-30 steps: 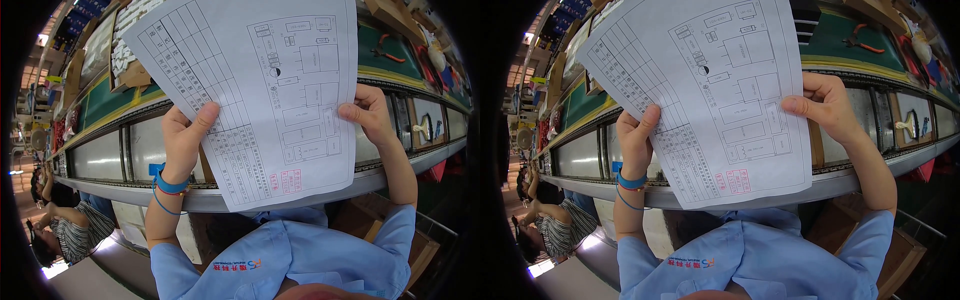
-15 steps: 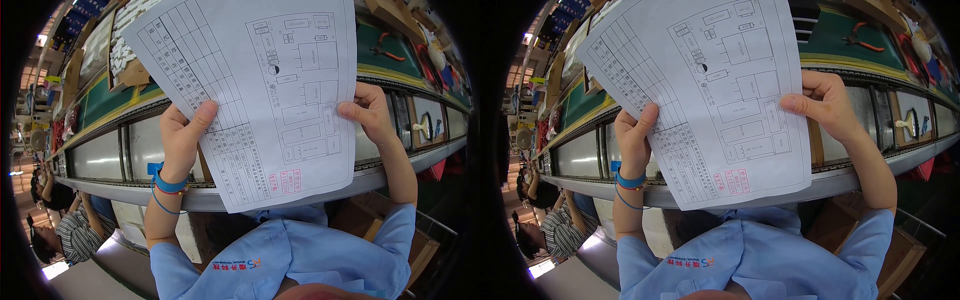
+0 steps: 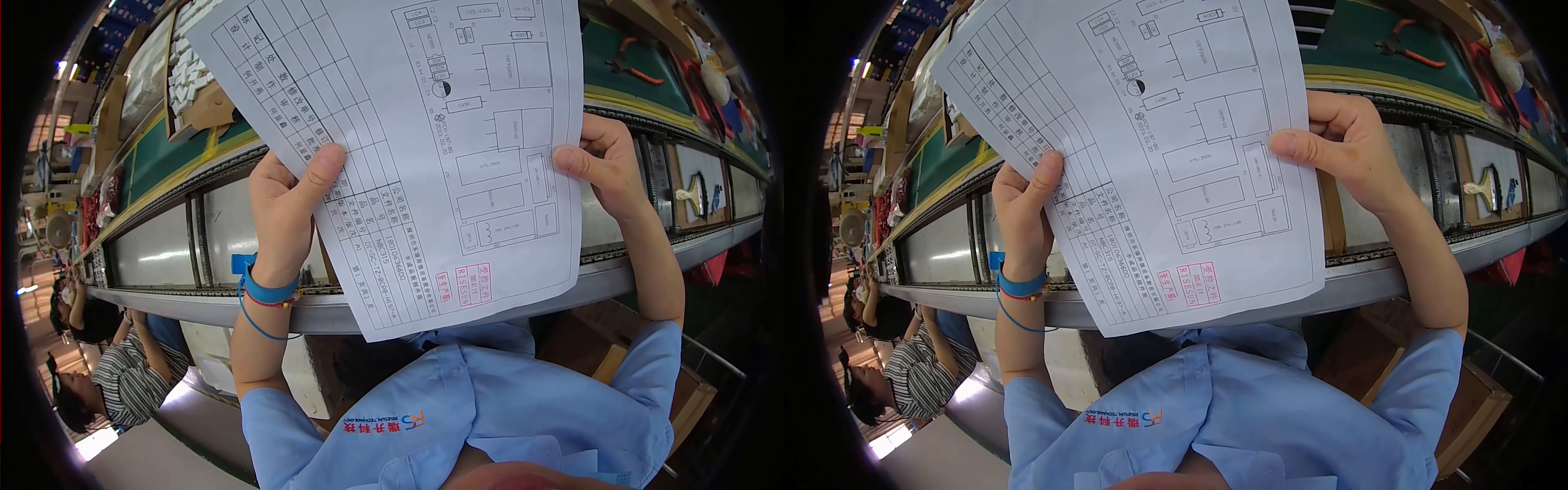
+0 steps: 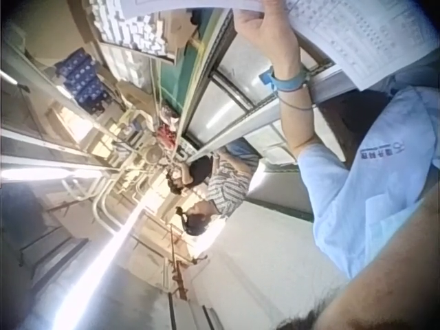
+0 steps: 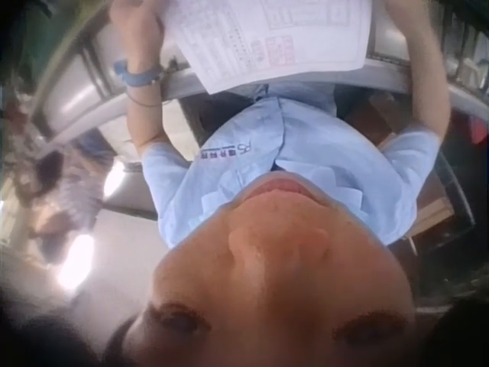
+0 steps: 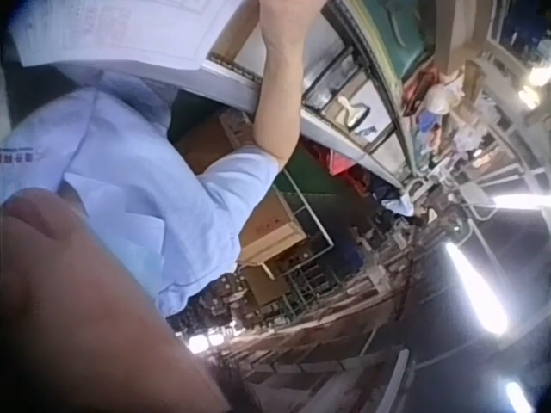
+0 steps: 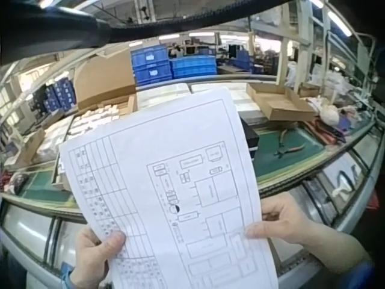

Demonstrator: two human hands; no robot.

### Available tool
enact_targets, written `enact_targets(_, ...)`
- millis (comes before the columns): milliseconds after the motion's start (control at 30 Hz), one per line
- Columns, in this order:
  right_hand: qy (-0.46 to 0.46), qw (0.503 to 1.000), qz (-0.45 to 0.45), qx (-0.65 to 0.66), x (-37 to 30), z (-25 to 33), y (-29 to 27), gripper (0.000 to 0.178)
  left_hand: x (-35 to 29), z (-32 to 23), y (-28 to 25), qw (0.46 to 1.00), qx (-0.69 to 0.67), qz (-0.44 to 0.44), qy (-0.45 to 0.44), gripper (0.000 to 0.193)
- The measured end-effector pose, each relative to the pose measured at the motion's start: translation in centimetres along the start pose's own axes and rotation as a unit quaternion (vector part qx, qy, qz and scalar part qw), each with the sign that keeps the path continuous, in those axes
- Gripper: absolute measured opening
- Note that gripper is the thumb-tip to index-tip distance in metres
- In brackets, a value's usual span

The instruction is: The person assembles small electronic components from a cardboard box on a conveyor belt, referring to an assembly diagram. The components are assembled by hand, using pliers and a brush.

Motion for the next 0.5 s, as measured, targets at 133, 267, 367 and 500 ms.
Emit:
enact_targets(133, -0.006, 1.000, -0.005, -0.001, -0.01, -0.06, 0.13, 0.027, -0.02, 0.17, 0.08, 1.000, 0.002, -0.009, 0.000, 0.030)
enact_targets(267, -0.006, 1.000, -0.010, -0.015, -0.19, -0.20, -0.08, 0.027, -0.08, 0.16, 0.10, 1.000, 0.002, -0.002, -0.004, 0.030)
enact_targets(367, -0.013, 1.000, -0.009, -0.026, -0.20, -0.22, -0.26, 0.027, 0.03, 0.17, 0.24, 1.000, -0.001, -0.001, -0.003, 0.030)
enact_targets(500, -0.010, 1.000, -0.014, -0.019, 0.04, 0.02, -0.08, 0.028, 0.33, 0.19, 0.10, 1.000, -0.006, -0.007, 0.007, 0.029)
Point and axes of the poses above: each hand's wrist, its own x-axis towards the middle knuckle, its own y-axis out of the palm, z = x × y, the point moved 2 cm from there along x, towards the middle knuckle, and after that the axes turned 12 degrees about x, right-handed, at the moved point
